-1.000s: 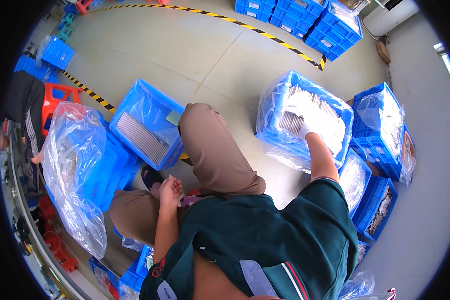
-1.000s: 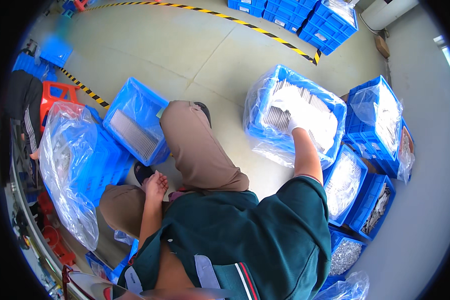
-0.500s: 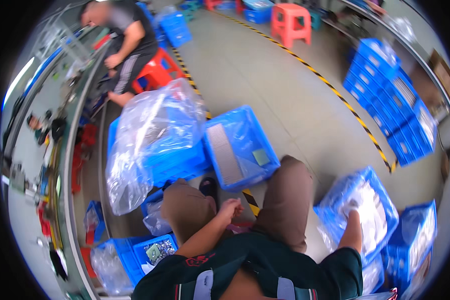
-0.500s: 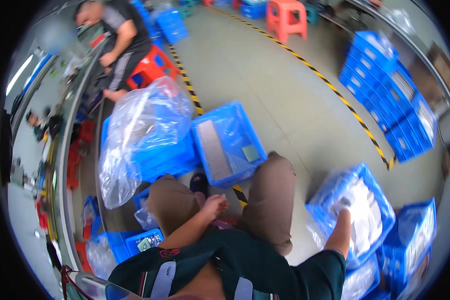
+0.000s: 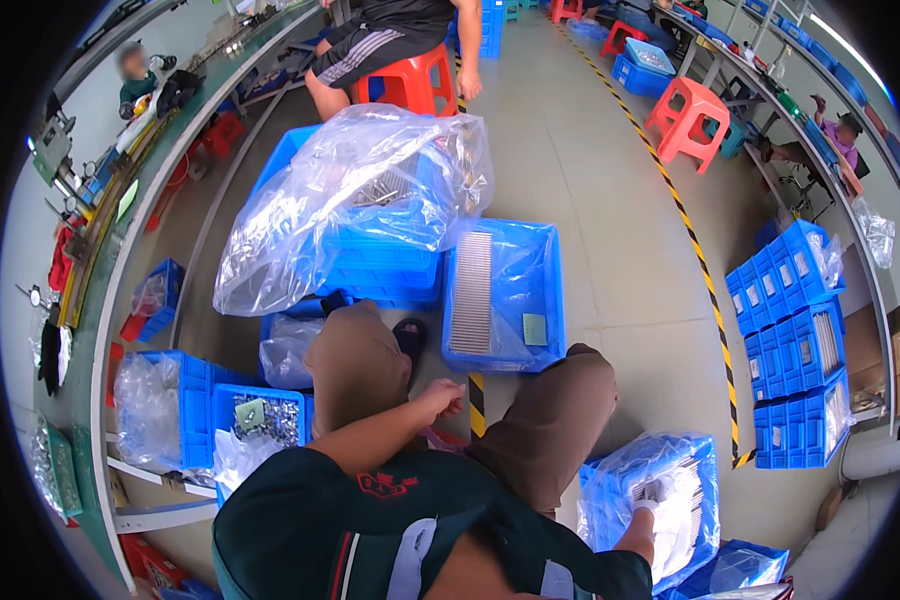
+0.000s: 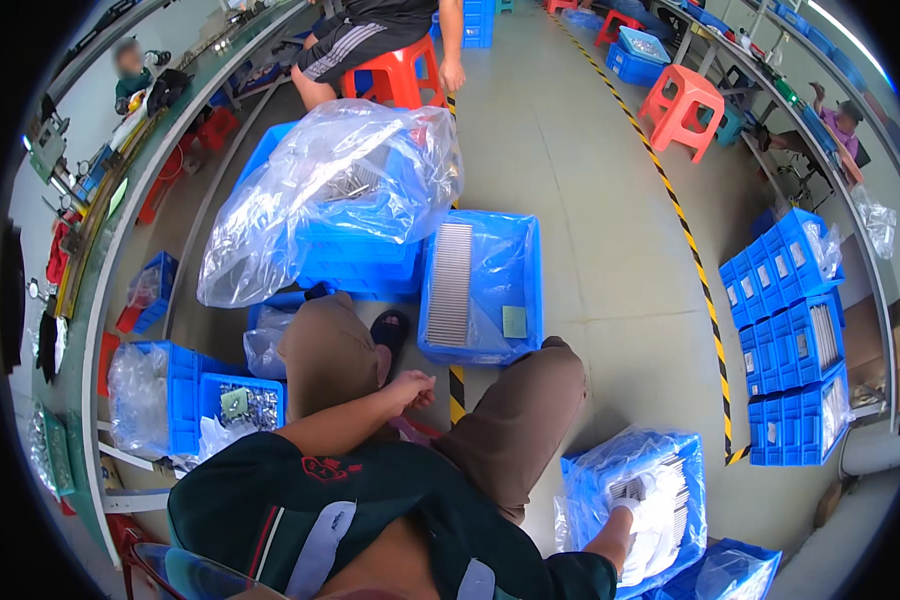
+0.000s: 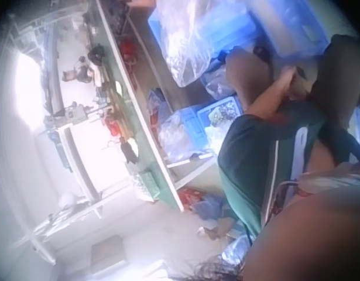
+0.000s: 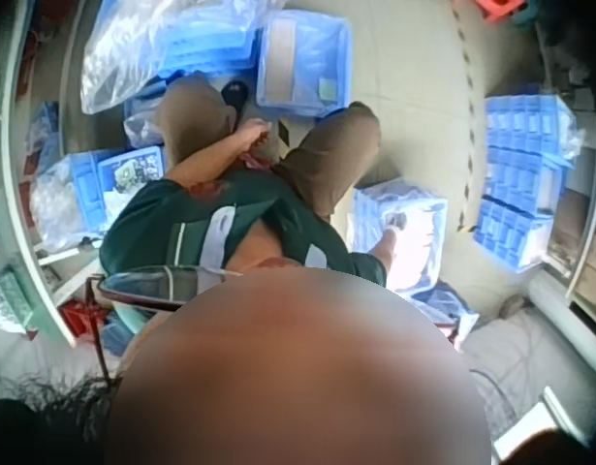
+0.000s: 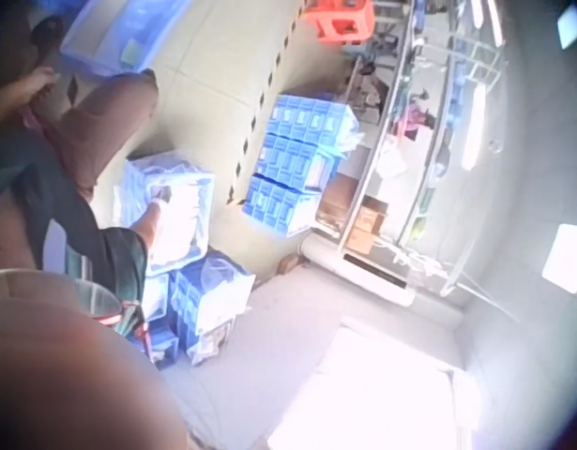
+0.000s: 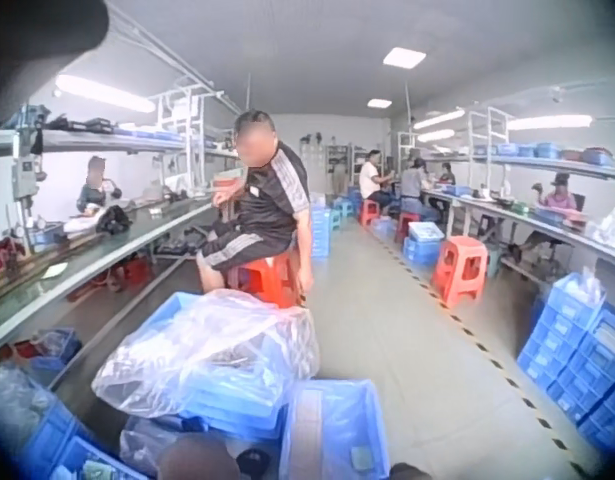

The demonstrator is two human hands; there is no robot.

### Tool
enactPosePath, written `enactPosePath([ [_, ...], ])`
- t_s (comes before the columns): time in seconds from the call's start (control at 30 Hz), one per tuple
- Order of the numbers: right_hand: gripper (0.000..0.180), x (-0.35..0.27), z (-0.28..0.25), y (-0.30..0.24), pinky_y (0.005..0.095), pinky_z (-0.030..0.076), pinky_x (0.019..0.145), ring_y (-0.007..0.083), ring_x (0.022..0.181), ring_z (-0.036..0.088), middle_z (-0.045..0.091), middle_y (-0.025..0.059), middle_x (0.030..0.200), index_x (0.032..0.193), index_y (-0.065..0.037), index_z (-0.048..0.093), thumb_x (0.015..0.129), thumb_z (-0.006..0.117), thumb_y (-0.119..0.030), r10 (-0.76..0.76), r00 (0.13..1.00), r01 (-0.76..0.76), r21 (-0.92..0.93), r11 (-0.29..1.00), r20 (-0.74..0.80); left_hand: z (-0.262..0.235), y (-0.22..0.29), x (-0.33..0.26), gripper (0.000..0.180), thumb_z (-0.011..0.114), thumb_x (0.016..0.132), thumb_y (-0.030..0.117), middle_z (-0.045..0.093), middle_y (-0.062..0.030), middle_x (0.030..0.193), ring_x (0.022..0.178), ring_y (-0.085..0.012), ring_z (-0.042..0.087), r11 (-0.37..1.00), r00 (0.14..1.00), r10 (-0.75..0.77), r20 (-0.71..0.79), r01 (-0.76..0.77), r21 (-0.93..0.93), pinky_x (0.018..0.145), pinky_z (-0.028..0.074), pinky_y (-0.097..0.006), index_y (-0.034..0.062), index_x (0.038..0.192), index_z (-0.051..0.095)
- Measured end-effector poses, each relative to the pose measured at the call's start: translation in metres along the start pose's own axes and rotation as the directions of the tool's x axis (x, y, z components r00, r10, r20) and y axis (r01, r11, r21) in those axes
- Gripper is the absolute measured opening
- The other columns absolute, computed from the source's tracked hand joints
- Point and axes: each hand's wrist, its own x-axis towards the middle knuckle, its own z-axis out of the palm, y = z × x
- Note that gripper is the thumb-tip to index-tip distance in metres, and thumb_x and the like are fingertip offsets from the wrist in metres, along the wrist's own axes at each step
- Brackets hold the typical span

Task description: The person organizes metal pins into sets by hand, taking them from a storage bin.

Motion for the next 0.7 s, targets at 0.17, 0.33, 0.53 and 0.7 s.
enactPosePath([
  [0.17, 0.039, -0.002, 0.015, 0.002, 0.0433, 0.039, 0.090, 0.0235, 0.113, 0.051, 0.053, 0.0057, 0.125, 0.123, -0.016, 0.054, 0.090, 0.039, -0.030, 0.127, 0.876, -0.190, -0.091, 0.978, -0.465, 0.006, 0.001, 0.000, 0.025, 0.054, 0.090, 0.032, 0.057, -0.0051, 0.071, 0.057, -0.0122, 0.052, 1.000, 0.999, 0.018, 0.045, -0.019, 0.005, 0.046, 0.039, -0.025, 0.0072, 0.088, 0.052],
  [0.33, 0.032, -0.014, -0.001, 0.015, 0.0426, 0.047, 0.076, 0.0222, 0.097, 0.062, 0.063, 0.0037, 0.107, 0.110, -0.017, 0.063, 0.088, 0.044, -0.030, -0.111, 0.894, -0.022, -0.291, 0.956, -0.434, 0.009, 0.007, -0.005, 0.024, 0.054, 0.090, 0.031, 0.057, -0.0050, 0.072, 0.058, -0.0122, 0.052, 0.999, 0.998, 0.038, 0.057, -0.037, -0.014, 0.047, 0.039, -0.025, 0.0069, 0.088, 0.052],
  [0.53, 0.040, -0.055, -0.049, 0.049, 0.0321, 0.050, 0.074, 0.0209, 0.093, 0.063, 0.065, 0.0086, 0.101, 0.112, -0.010, 0.060, 0.088, 0.047, -0.039, 0.040, 0.943, 0.140, 0.503, 0.853, -0.331, 0.013, 0.010, -0.007, 0.024, 0.054, 0.089, 0.030, 0.059, -0.0056, 0.069, 0.052, -0.0118, 0.052, 0.999, 0.998, 0.054, 0.027, -0.054, 0.001, 0.043, 0.038, -0.024, 0.0061, 0.088, 0.054],
  [0.7, 0.051, -0.090, -0.109, 0.028, 0.0360, 0.040, 0.097, 0.0249, 0.118, 0.050, 0.050, 0.0114, 0.130, 0.125, -0.011, 0.053, 0.084, 0.052, -0.042, 0.067, 0.996, -0.038, 0.376, 0.926, -0.066, 0.014, 0.012, -0.004, 0.023, 0.053, 0.090, 0.030, 0.059, -0.0051, 0.071, 0.058, -0.0126, 0.054, 0.998, 0.997, 0.061, 0.056, -0.062, 0.024, 0.047, 0.040, -0.025, 0.0066, 0.088, 0.053],
])
